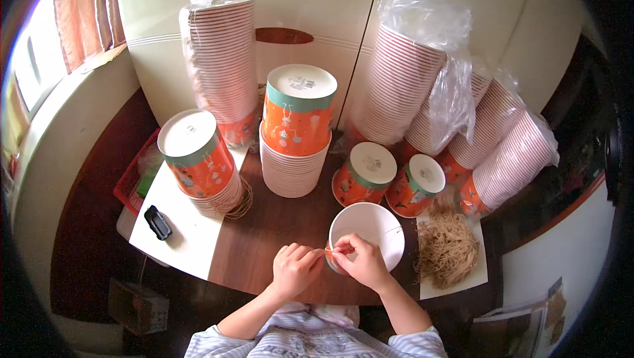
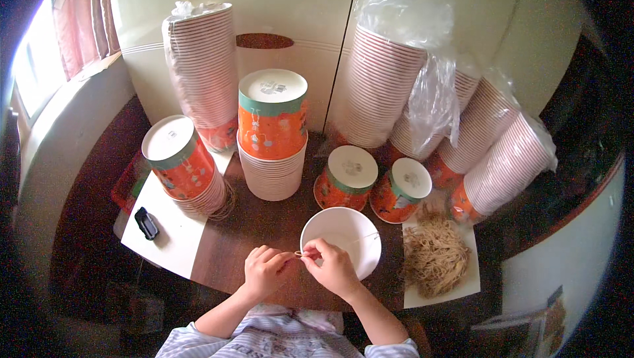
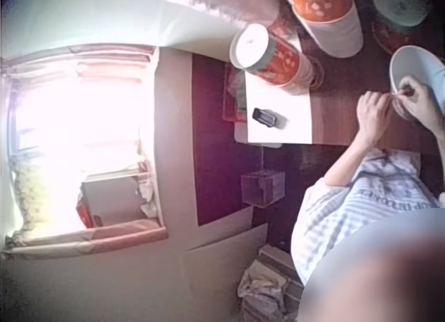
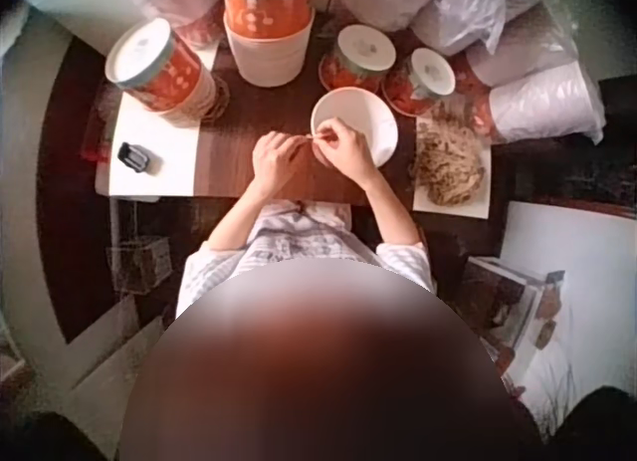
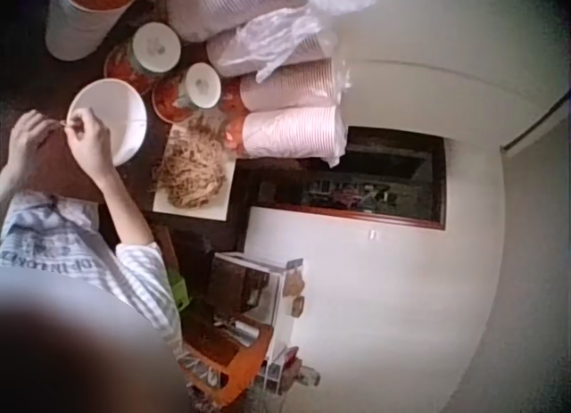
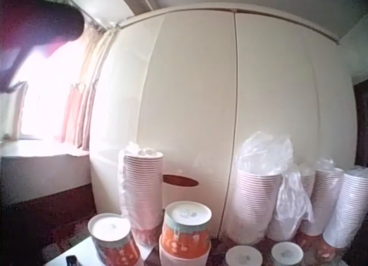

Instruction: Manually attaching plastic handles to printed paper bowls in a packaging environment.

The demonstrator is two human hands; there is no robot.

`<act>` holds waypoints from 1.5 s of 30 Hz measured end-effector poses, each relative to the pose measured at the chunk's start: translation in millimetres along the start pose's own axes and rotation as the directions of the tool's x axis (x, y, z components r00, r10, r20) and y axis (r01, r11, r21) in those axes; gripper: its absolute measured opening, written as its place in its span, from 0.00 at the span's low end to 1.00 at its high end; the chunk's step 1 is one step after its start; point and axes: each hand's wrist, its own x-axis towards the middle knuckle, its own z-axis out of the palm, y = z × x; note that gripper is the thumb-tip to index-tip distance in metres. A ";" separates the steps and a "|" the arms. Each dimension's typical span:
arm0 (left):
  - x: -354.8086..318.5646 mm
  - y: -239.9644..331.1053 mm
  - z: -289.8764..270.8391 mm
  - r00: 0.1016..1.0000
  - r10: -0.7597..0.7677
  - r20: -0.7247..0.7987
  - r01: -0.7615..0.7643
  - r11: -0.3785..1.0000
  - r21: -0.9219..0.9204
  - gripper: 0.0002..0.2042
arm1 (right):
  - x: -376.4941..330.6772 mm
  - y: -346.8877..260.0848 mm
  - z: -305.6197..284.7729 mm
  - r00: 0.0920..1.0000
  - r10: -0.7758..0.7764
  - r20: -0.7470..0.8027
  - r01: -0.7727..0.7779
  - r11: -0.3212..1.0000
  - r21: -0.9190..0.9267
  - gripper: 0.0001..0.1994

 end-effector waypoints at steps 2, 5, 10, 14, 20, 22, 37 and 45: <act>4.5 2.4 -3.1 0.998 0.048 -0.036 -0.048 0.999 0.003 0.08 | -1.1 3.4 0.7 0.999 -0.052 0.000 0.052 0.996 -0.071 0.09; 8.3 1.3 -3.3 0.991 0.104 -0.082 -0.105 0.994 -0.011 0.09 | -1.1 -1.2 0.8 0.995 -0.098 -0.022 0.096 0.990 -0.100 0.09; 12.8 0.3 1.3 0.994 0.085 -0.061 -0.092 0.988 -0.121 0.10 | -1.1 -1.9 1.2 0.991 -0.135 -0.025 0.130 0.981 -0.147 0.09; 9.8 3.6 4.1 0.994 -0.110 0.029 0.113 0.946 -0.303 0.08 | -0.5 -1.0 3.4 0.988 -0.145 -0.050 0.138 0.984 -0.113 0.10; 10.5 10.9 -2.0 0.923 -0.315 0.221 0.384 0.786 -0.484 0.08 | 0.8 0.1 3.6 0.994 -0.092 -0.062 0.086 0.992 -0.092 0.10; 8.9 11.4 -1.1 0.898 -0.349 0.267 0.440 0.727 -0.527 0.09 | 1.2 -0.8 3.6 0.994 -0.090 -0.065 0.084 0.993 -0.085 0.09; 0.7 -10.5 8.0 0.631 -0.332 0.702 0.687 -0.183 -0.704 0.05 | -0.3 -2.2 0.7 0.991 -0.129 -0.041 0.124 0.986 -0.115 0.07; 7.9 -2.9 2.2 0.474 -0.271 0.838 0.704 -0.454 -0.546 0.04 | -0.3 -8.1 -7.8 0.963 -0.271 0.009 0.269 0.953 -0.140 0.07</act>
